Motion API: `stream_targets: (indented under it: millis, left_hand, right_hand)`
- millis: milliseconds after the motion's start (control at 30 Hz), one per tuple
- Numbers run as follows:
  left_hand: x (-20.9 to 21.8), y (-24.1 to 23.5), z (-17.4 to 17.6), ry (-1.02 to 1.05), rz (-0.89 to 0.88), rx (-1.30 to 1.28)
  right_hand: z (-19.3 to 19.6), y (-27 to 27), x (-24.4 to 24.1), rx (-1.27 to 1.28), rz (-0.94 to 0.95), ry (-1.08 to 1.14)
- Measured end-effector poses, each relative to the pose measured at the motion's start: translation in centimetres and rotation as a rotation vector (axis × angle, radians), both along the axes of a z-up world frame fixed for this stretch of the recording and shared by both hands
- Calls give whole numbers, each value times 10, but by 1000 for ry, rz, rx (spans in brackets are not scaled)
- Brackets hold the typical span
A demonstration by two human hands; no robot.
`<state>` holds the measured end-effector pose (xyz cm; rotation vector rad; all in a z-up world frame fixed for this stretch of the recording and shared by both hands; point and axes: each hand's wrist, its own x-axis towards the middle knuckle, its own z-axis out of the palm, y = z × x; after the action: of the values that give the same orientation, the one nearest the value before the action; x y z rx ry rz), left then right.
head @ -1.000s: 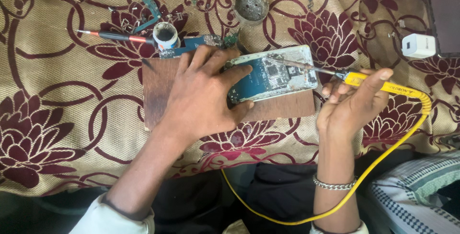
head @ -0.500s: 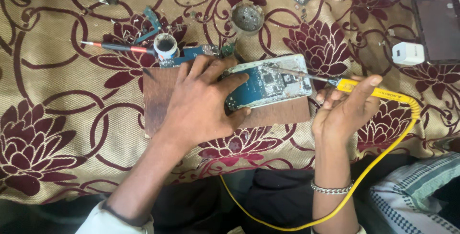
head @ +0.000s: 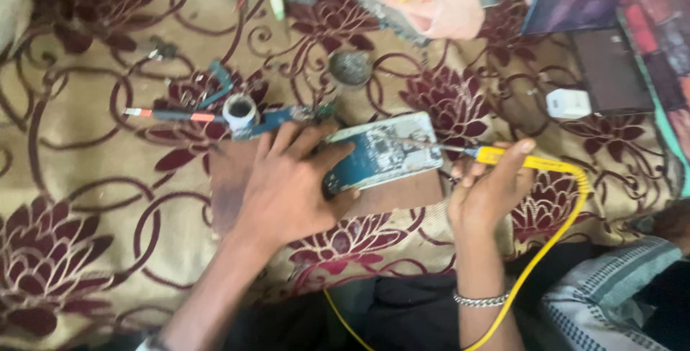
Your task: The person uses a soldering iron to apply heat and solder to a small circuit board placed on a wooden block. The hands hold the board steady while the iron is moved across several points on the board. The task continues without visible completion or reassembly.
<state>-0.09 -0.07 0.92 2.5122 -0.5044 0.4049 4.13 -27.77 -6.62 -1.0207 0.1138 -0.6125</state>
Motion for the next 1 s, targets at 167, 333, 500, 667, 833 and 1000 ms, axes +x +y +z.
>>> stream_targets:
  millis: [167, 333, 500, 667, 833, 1000]
  left_hand:
    - [0, -1, 0, 0, 4, 29]
    - [1, -1, -3, -6, 9, 38]
    - [1, 0, -5, 9, 7, 14]
    - [0, -2, 1, -49, 9, 26]
    - [-7, -3, 18, -201, -15, -129]
    - [-50, -34, 46, -376, -220, -511]
  right_hand:
    - [0, 4, -3, 15, -9, -5]
    - [5, 7, -4, 37, -1, -31]
    - [8, 5, -6, 77, -59, 46]
    - [8, 6, -6, 59, -50, 13]
    - [8, 7, -6, 21, -80, 33]
    - [8, 4, -7, -22, -127, 68]
